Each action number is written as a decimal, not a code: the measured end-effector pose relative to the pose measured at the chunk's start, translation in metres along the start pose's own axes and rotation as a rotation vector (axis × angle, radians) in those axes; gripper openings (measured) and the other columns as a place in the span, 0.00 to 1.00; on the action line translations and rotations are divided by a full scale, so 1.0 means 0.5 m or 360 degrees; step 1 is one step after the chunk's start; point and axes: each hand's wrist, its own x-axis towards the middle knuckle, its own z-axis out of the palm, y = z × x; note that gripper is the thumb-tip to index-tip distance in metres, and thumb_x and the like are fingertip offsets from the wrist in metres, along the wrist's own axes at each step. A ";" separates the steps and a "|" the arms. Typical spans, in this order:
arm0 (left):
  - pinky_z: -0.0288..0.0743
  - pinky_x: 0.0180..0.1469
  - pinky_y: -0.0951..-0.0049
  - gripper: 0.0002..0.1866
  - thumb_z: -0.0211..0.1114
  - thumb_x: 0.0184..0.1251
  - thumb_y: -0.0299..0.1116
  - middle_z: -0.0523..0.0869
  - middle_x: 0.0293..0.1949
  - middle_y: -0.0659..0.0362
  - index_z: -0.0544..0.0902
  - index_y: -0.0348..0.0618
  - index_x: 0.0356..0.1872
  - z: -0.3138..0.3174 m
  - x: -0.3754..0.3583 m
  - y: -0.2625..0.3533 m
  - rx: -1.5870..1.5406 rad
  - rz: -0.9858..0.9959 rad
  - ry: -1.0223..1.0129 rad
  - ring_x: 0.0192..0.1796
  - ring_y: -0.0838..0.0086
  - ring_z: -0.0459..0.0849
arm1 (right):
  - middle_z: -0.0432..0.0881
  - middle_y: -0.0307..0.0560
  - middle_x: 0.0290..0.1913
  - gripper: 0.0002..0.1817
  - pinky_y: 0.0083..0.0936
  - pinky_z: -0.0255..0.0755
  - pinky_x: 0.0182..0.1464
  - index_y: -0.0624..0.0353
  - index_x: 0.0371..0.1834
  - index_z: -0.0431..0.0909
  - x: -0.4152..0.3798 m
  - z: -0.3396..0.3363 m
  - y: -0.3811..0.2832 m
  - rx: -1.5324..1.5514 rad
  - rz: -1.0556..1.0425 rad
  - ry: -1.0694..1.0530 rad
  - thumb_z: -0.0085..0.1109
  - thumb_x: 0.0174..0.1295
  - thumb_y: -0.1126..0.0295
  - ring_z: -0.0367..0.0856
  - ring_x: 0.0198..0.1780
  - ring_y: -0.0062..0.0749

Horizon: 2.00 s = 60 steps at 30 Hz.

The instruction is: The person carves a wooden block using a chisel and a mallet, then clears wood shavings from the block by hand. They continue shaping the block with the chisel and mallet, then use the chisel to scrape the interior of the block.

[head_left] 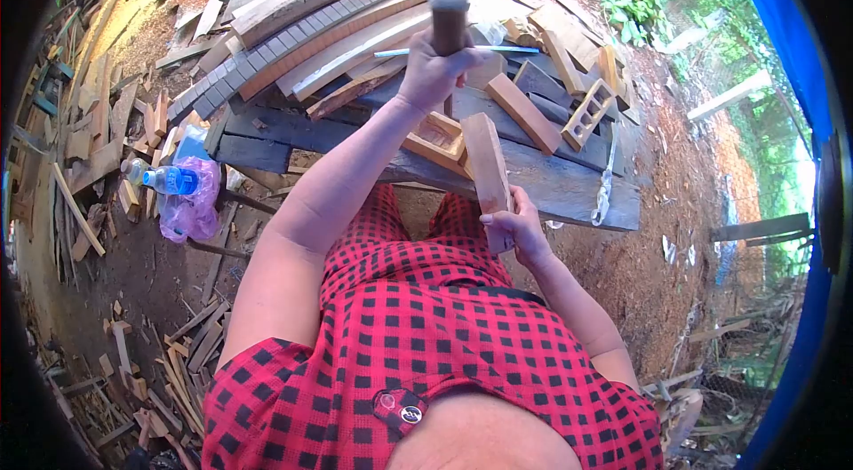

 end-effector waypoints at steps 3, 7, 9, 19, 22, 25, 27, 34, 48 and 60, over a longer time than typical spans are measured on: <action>0.65 0.19 0.83 0.09 0.72 0.54 0.28 0.75 0.16 0.67 0.77 0.43 0.25 0.012 -0.003 0.004 0.0085 -0.0105 -0.0158 0.16 0.85 0.71 | 0.76 0.45 0.46 0.42 0.26 0.72 0.49 0.63 0.62 0.64 0.000 0.002 0.000 -0.0041 0.0010 0.0038 0.71 0.39 0.68 0.77 0.45 0.28; 0.65 0.19 0.83 0.14 0.73 0.54 0.29 0.74 0.17 0.69 0.73 0.44 0.23 0.016 -0.024 -0.003 0.0186 -0.0154 -0.0213 0.18 0.88 0.72 | 0.76 0.46 0.48 0.42 0.26 0.70 0.53 0.63 0.62 0.64 0.003 0.000 0.014 -0.0044 -0.0057 0.0030 0.72 0.39 0.69 0.76 0.49 0.29; 0.65 0.20 0.83 0.15 0.74 0.54 0.30 0.74 0.17 0.69 0.72 0.44 0.23 0.005 -0.025 -0.023 0.0198 -0.0108 -0.0258 0.18 0.88 0.72 | 0.76 0.46 0.50 0.43 0.27 0.68 0.56 0.63 0.62 0.64 0.004 0.001 0.013 -0.0024 -0.0042 0.0018 0.72 0.38 0.70 0.75 0.51 0.30; 0.67 0.20 0.82 0.13 0.73 0.53 0.28 0.75 0.18 0.68 0.73 0.44 0.26 -0.002 -0.017 -0.037 0.0186 -0.0185 -0.0215 0.18 0.87 0.72 | 0.76 0.48 0.51 0.46 0.29 0.70 0.56 0.64 0.63 0.63 0.000 0.006 -0.002 -0.0038 -0.0056 0.0004 0.76 0.36 0.69 0.76 0.52 0.32; 0.67 0.20 0.82 0.13 0.73 0.52 0.28 0.75 0.19 0.67 0.73 0.43 0.27 -0.002 -0.009 -0.041 0.0167 -0.0189 -0.0188 0.18 0.87 0.72 | 0.77 0.45 0.48 0.41 0.27 0.67 0.57 0.64 0.60 0.67 0.004 -0.008 -0.018 -0.0026 -0.0095 0.0032 0.72 0.37 0.68 0.76 0.51 0.31; 0.68 0.20 0.83 0.12 0.73 0.53 0.28 0.74 0.18 0.67 0.74 0.44 0.26 0.002 -0.004 -0.043 0.0162 -0.0202 -0.0180 0.18 0.86 0.72 | 0.78 0.44 0.45 0.38 0.26 0.73 0.49 0.65 0.56 0.71 0.002 -0.037 -0.088 -0.0035 -0.0189 0.0075 0.70 0.36 0.66 0.78 0.46 0.29; 0.68 0.20 0.83 0.11 0.72 0.54 0.29 0.74 0.17 0.67 0.76 0.45 0.24 -0.001 -0.004 -0.043 0.0166 -0.0211 -0.0178 0.17 0.85 0.72 | 0.79 0.45 0.44 0.37 0.25 0.76 0.44 0.64 0.56 0.72 -0.002 -0.052 -0.155 -0.0174 -0.0621 0.0225 0.68 0.35 0.65 0.79 0.43 0.29; 0.69 0.20 0.82 0.09 0.71 0.54 0.27 0.75 0.17 0.67 0.76 0.45 0.24 0.001 -0.011 -0.049 0.0243 -0.0252 -0.0162 0.18 0.85 0.74 | 0.78 0.49 0.46 0.36 0.26 0.75 0.44 0.65 0.54 0.69 -0.022 -0.021 -0.390 -0.0142 -0.1393 0.0353 0.68 0.39 0.63 0.80 0.45 0.32; 0.66 0.19 0.81 0.10 0.70 0.53 0.26 0.74 0.17 0.67 0.75 0.45 0.24 0.019 -0.007 -0.042 0.0308 -0.0132 -0.0157 0.17 0.85 0.72 | 0.79 0.48 0.45 0.38 0.23 0.75 0.48 0.66 0.58 0.71 0.007 -0.026 -0.494 -0.0605 -0.1489 0.0297 0.69 0.43 0.58 0.80 0.44 0.28; 0.69 0.20 0.82 0.09 0.70 0.53 0.26 0.75 0.18 0.68 0.75 0.45 0.23 0.014 -0.006 -0.053 0.0378 -0.0206 -0.0128 0.18 0.86 0.73 | 0.82 0.52 0.45 0.28 0.25 0.76 0.40 0.66 0.57 0.74 0.006 -0.073 -0.591 -0.0108 -0.1489 -0.0086 0.59 0.53 0.62 0.82 0.40 0.30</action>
